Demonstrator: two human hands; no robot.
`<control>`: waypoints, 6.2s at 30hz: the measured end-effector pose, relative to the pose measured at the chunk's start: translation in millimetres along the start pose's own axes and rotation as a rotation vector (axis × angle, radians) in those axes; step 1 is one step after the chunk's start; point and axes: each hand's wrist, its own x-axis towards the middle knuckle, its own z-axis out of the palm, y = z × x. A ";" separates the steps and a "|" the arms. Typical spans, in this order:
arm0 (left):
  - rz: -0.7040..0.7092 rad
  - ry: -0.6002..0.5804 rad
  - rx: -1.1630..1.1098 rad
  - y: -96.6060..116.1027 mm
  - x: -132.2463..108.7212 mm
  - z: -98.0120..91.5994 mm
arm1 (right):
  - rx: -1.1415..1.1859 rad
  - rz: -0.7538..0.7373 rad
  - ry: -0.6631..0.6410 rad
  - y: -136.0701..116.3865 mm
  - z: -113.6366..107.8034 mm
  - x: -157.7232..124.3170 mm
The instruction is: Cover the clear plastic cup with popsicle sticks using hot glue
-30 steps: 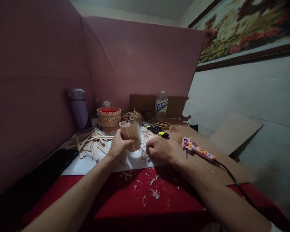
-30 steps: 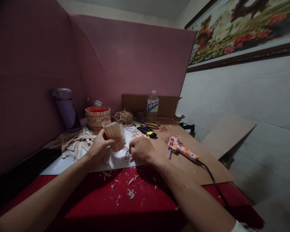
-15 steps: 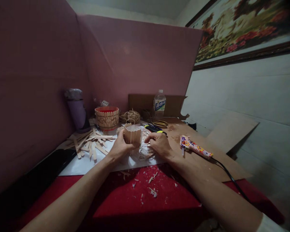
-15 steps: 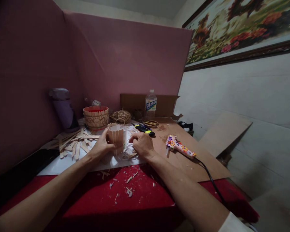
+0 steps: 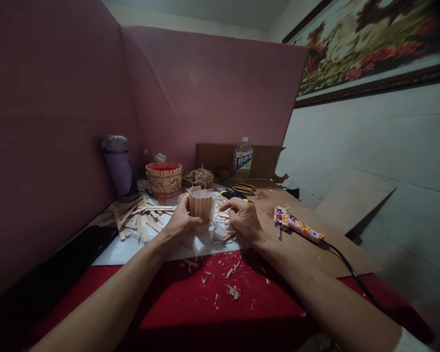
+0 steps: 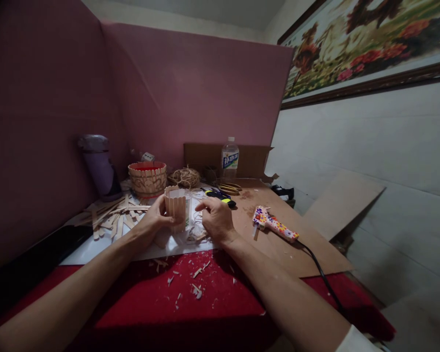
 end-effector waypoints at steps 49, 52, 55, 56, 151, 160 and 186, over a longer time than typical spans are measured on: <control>-0.013 0.008 0.071 -9.1 6.6 -5.3 | -0.055 -0.457 0.046 0.9 4.9 -4.6; 0.000 -0.004 0.079 -8.6 6.5 -5.2 | -0.072 -0.459 0.054 1.6 6.6 -6.2; 0.035 -0.008 0.085 -7.8 7.4 -4.9 | -0.077 -0.469 0.083 1.4 7.3 -6.3; 0.042 -0.007 0.085 -7.7 7.8 -4.9 | -0.074 -0.464 0.096 1.2 7.3 -6.0; -0.023 -0.118 -0.114 -0.8 3.3 -6.3 | 0.130 -0.230 0.094 0.6 5.9 -3.1; 0.004 -0.226 -0.001 3.1 2.0 -10.5 | 0.148 -0.344 0.108 -10.8 -5.9 -4.8; -0.016 -0.083 -0.069 4.8 4.1 -9.6 | 0.653 0.247 0.621 12.0 -3.9 19.7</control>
